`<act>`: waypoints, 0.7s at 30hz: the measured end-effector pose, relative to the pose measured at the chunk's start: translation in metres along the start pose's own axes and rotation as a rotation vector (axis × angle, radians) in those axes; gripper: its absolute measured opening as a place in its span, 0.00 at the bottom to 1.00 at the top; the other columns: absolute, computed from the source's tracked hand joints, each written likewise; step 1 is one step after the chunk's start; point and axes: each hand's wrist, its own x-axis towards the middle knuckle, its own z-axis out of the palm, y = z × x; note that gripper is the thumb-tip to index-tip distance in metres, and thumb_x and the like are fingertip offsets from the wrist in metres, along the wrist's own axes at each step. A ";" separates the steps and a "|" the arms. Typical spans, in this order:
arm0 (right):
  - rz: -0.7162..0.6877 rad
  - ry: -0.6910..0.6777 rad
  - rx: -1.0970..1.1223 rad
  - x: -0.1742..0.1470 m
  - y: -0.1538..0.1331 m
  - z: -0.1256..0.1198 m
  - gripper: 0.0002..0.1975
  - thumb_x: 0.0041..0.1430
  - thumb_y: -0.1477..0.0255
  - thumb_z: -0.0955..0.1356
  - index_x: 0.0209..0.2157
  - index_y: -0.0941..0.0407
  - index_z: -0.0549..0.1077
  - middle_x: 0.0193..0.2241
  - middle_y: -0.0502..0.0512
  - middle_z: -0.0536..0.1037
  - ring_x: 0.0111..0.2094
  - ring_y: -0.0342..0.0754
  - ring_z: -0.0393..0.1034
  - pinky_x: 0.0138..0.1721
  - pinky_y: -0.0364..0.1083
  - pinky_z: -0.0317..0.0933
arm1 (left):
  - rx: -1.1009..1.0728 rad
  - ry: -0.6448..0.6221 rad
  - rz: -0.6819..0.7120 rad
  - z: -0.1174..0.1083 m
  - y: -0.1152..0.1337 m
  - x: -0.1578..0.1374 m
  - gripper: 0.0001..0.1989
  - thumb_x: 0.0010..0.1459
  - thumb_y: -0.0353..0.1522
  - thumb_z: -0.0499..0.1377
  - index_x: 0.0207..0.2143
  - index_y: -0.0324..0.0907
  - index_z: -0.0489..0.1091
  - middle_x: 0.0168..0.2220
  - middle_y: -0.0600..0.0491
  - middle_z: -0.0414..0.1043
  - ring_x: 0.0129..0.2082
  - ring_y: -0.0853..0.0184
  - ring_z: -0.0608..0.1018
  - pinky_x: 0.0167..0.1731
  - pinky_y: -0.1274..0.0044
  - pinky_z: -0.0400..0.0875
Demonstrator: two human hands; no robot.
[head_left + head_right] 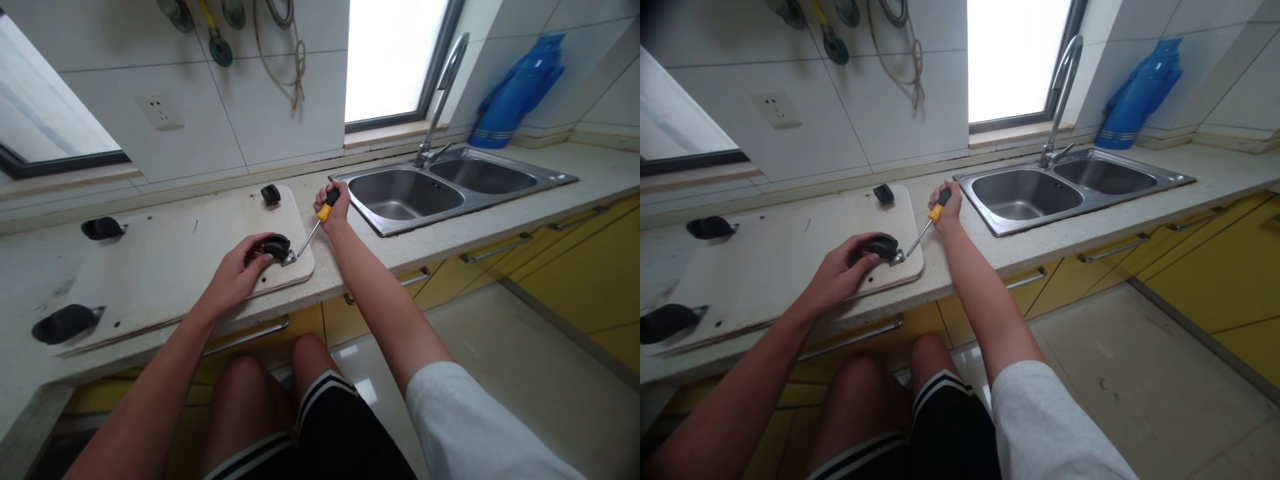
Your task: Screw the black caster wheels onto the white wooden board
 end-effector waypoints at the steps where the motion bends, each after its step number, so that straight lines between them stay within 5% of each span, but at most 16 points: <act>1: 0.001 -0.005 -0.007 0.000 0.000 0.000 0.19 0.75 0.65 0.61 0.27 0.50 0.57 0.15 0.41 0.59 0.15 0.39 0.48 0.16 0.39 0.41 | -0.002 0.001 0.000 0.000 0.000 0.000 0.26 0.70 0.44 0.64 0.65 0.45 0.77 0.56 0.45 0.85 0.51 0.54 0.85 0.58 0.59 0.80; 21: 0.008 -0.050 -0.043 -0.007 0.008 0.005 0.21 0.78 0.64 0.61 0.27 0.50 0.57 0.16 0.41 0.58 0.16 0.40 0.48 0.16 0.39 0.43 | 0.002 0.052 -0.045 0.002 0.006 -0.001 0.26 0.67 0.46 0.66 0.62 0.44 0.77 0.50 0.45 0.85 0.47 0.54 0.84 0.55 0.59 0.81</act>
